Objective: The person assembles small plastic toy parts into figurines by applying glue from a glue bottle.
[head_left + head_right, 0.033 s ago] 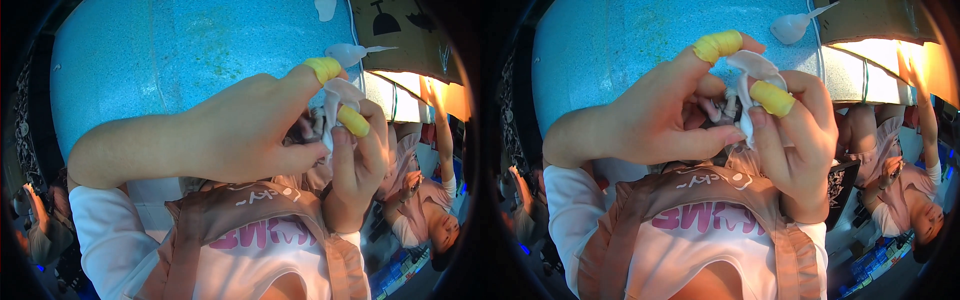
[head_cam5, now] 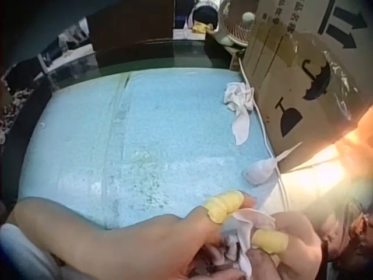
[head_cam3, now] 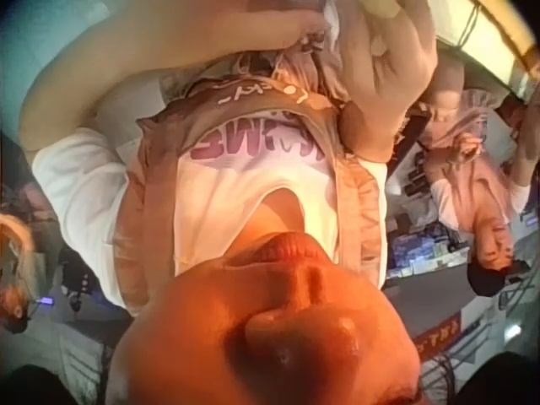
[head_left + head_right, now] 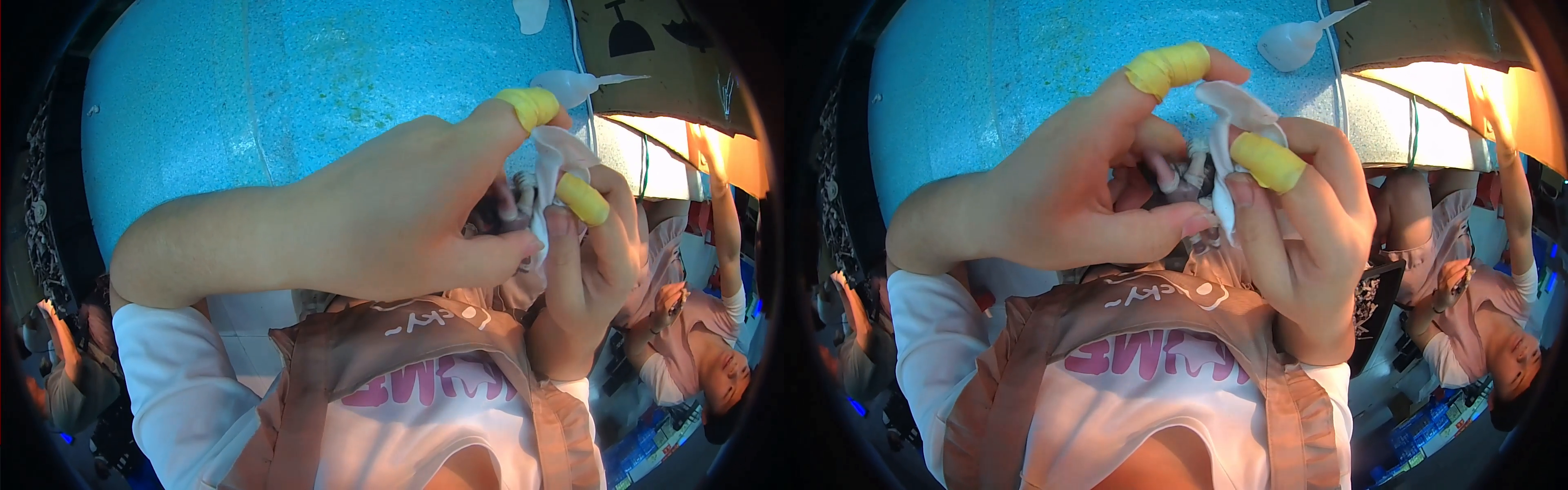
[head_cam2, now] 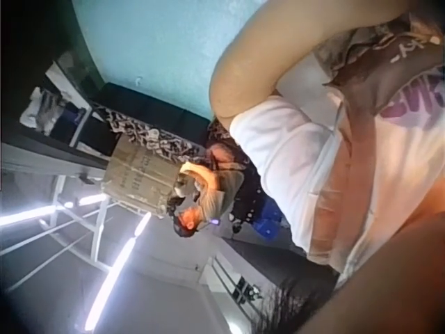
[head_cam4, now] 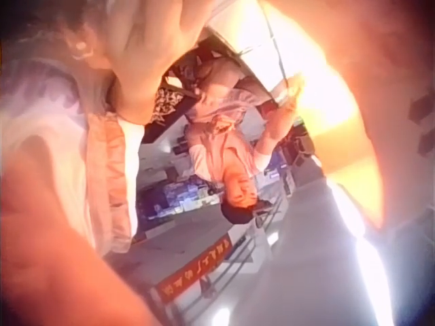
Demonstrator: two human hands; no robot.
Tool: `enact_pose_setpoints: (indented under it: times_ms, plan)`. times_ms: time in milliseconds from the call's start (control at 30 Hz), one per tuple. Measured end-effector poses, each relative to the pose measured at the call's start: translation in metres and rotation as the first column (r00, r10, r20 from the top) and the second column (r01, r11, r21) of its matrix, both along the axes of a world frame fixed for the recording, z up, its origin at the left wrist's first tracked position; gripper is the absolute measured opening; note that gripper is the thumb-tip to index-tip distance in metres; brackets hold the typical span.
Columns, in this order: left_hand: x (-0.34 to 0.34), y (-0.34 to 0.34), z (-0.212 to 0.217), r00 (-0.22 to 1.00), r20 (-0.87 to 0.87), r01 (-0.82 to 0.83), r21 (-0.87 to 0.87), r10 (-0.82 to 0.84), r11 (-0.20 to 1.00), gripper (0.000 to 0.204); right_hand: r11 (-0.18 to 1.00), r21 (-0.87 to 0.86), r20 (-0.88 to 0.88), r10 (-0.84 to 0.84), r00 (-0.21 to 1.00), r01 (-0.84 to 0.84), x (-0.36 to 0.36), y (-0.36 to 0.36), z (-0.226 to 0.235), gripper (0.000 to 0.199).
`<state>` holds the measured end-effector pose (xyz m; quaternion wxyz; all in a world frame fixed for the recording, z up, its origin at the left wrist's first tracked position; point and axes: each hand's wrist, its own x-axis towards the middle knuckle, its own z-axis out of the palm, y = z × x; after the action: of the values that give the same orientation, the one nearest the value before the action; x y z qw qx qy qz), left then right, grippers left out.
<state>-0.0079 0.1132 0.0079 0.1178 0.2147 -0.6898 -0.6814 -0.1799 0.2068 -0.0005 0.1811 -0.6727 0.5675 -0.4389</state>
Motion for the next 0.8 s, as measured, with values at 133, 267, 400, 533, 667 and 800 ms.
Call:
enact_pose_setpoints:
  times_ms: [133, 267, 400, 533, 667, 800]
  plan:
    - [0.002, 0.004, 0.004, 0.999, 0.027, 0.024, 0.055, -0.025, 0.998, 0.07, 0.999, 0.003, -0.069, -0.038, 0.997, 0.039, -0.001, 0.011, 0.005, 0.019]
    - [0.02, 0.004, -0.005, 1.0, -0.007, -0.001, -0.07, 0.0, 0.998, 0.069, 0.999, -0.049, -0.089, -0.001, 0.996, -0.003, 0.02, 0.01, -0.004, 0.023]
    - [0.019, 0.005, -0.011, 0.999, -0.033, -0.025, -0.322, 0.015, 0.946, 0.069, 0.993, -0.114, -0.322, -0.073, 0.944, 0.038, 0.027, 0.009, -0.007, 0.023]
    - [0.021, 0.007, -0.012, 0.998, -0.05, -0.049, -0.492, 0.028, 0.869, 0.069, 0.99, -0.105, -0.388, -0.123, 0.914, 0.089, 0.036, 0.013, -0.007, 0.022]
    - [0.022, 0.005, -0.006, 1.0, 0.006, -0.012, -0.345, 0.015, 0.939, 0.068, 0.989, 0.002, -0.077, -0.145, 0.986, 0.146, 0.035, 0.014, -0.008, 0.016]
    - [0.022, 0.002, 0.004, 1.0, -0.03, 0.005, -0.031, -0.006, 1.0, 0.063, 0.979, 0.173, 0.699, -0.202, 0.687, 0.112, 0.025, 0.016, -0.007, 0.018]
